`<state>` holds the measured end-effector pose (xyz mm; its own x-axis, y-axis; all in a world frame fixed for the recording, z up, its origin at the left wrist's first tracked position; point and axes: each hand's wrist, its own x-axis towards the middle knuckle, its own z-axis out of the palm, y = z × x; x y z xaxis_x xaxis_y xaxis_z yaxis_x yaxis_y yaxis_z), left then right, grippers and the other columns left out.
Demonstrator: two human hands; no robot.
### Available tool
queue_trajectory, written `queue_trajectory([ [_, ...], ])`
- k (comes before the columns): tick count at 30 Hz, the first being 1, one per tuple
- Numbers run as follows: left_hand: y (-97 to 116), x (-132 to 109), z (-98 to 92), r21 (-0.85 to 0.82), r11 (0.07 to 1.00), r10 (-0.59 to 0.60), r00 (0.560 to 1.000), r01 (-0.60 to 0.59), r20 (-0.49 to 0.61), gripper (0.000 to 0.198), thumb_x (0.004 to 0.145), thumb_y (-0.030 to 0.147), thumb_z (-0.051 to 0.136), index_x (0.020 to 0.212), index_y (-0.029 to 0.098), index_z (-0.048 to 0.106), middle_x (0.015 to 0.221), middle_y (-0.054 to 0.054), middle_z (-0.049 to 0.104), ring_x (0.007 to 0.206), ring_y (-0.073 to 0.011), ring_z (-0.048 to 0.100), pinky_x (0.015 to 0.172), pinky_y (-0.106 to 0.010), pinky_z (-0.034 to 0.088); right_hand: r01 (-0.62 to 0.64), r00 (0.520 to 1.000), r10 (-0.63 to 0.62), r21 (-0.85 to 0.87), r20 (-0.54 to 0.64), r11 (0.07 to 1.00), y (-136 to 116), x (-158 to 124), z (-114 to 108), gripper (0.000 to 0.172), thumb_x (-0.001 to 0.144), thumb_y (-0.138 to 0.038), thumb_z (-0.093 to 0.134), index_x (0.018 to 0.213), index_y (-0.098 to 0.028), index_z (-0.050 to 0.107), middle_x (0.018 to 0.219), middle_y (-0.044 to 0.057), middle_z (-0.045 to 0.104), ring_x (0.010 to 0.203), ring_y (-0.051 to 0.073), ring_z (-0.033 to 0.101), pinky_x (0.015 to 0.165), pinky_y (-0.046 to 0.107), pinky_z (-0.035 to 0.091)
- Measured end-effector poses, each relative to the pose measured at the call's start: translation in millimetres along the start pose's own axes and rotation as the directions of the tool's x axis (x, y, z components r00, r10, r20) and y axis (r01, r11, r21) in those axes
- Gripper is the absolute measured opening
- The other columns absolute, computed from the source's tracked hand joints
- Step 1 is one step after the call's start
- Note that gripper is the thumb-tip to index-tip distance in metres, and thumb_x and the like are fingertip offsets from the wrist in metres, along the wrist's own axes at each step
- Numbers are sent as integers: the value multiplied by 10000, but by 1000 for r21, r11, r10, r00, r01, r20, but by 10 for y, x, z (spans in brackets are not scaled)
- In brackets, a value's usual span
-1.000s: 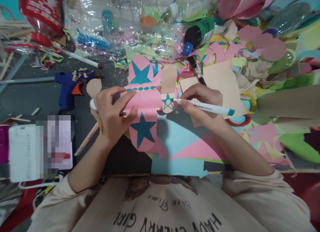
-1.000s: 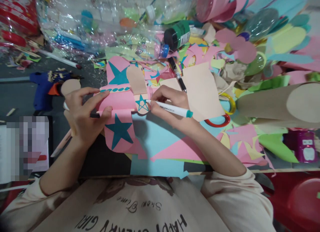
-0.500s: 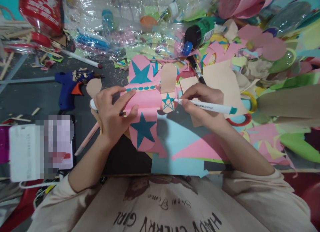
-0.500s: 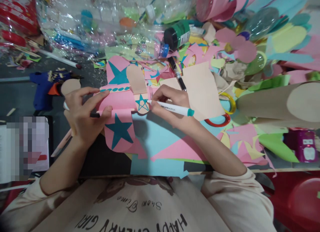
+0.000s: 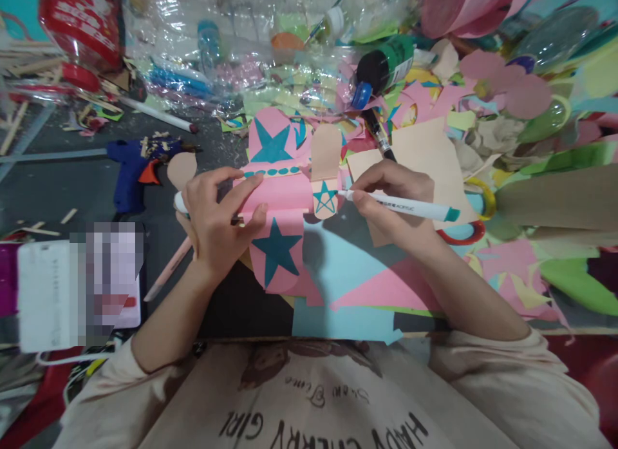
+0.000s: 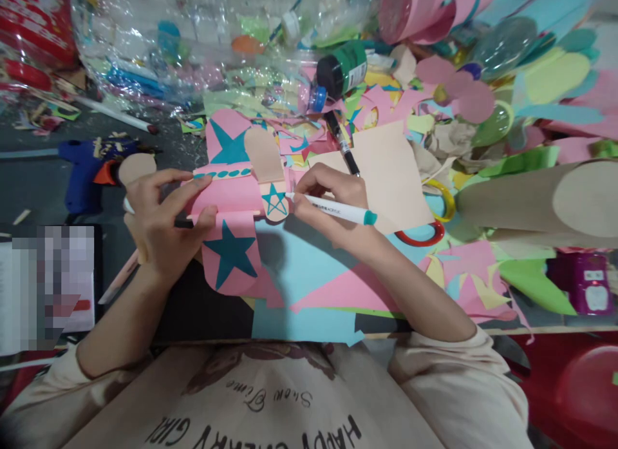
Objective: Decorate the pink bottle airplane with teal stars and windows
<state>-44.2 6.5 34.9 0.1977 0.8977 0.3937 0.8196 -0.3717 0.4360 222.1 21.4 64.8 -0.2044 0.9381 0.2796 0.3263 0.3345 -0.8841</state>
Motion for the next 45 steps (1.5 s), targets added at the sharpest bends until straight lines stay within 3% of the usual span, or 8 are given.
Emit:
queue_trajectory([
  [5, -14, -8, 10, 30, 999, 42, 999, -41, -24, 361, 898, 390, 640, 1257, 369, 674, 1195, -69, 661, 1108, -307, 605, 978, -494, 435, 15, 1000, -15, 21, -8, 1000, -4, -21, 5, 134, 885, -286, 695, 769, -242, 646, 641, -12, 633, 550, 135, 548, 474, 283, 418],
  [9, -25, -12, 14, 41, 998, 45, 999, -44, -17, 359, 905, 392, 630, 1260, 356, 672, 1199, -73, 662, 1110, -307, 604, 976, -494, 434, 18, 998, -20, 35, 59, 999, -26, -32, 20, 73, 892, -248, 687, 822, -235, 671, 719, -8, 686, 602, 129, 598, 518, 268, 449],
  [22, -9, -11, 6, 21, 999, 37, 999, -37, -15, 366, 907, 382, 634, 1271, 374, 665, 1199, -71, 658, 1115, -312, 602, 987, -512, 429, 70, 989, -66, -25, 136, 997, -55, -33, 57, 99, 894, -209, 648, 796, -194, 659, 720, 28, 710, 586, 131, 607, 531, 272, 470],
  [32, -9, 0, 2, -9, 1000, -3, 1000, 3, 9, 345, 908, 414, 612, 1241, 360, 685, 1196, -78, 650, 1115, -318, 594, 999, -527, 421, 69, 994, -70, 24, 81, 997, -64, -30, 74, 110, 905, -176, 628, 803, -216, 619, 718, 11, 718, 589, 134, 629, 537, 278, 485],
  [41, 2, -2, 6, -26, 999, -40, 999, 41, 36, 347, 913, 440, 594, 1230, 340, 693, 1203, -85, 637, 1154, -331, 577, 1027, -535, 408, 64, 988, -58, -35, 144, 997, -63, -34, 55, 126, 892, -196, 635, 767, -206, 648, 700, 22, 704, 565, 125, 588, 514, 270, 460],
  [45, 8, -1, 0, -16, 999, -45, 998, 46, 43, 338, 911, 441, 593, 1224, 359, 691, 1207, -79, 642, 1149, -329, 581, 1027, -542, 409, 76, 991, -73, -31, 112, 997, -56, -33, 52, 128, 896, -223, 634, 769, -211, 646, 689, 3, 691, 559, 120, 584, 523, 265, 461],
])
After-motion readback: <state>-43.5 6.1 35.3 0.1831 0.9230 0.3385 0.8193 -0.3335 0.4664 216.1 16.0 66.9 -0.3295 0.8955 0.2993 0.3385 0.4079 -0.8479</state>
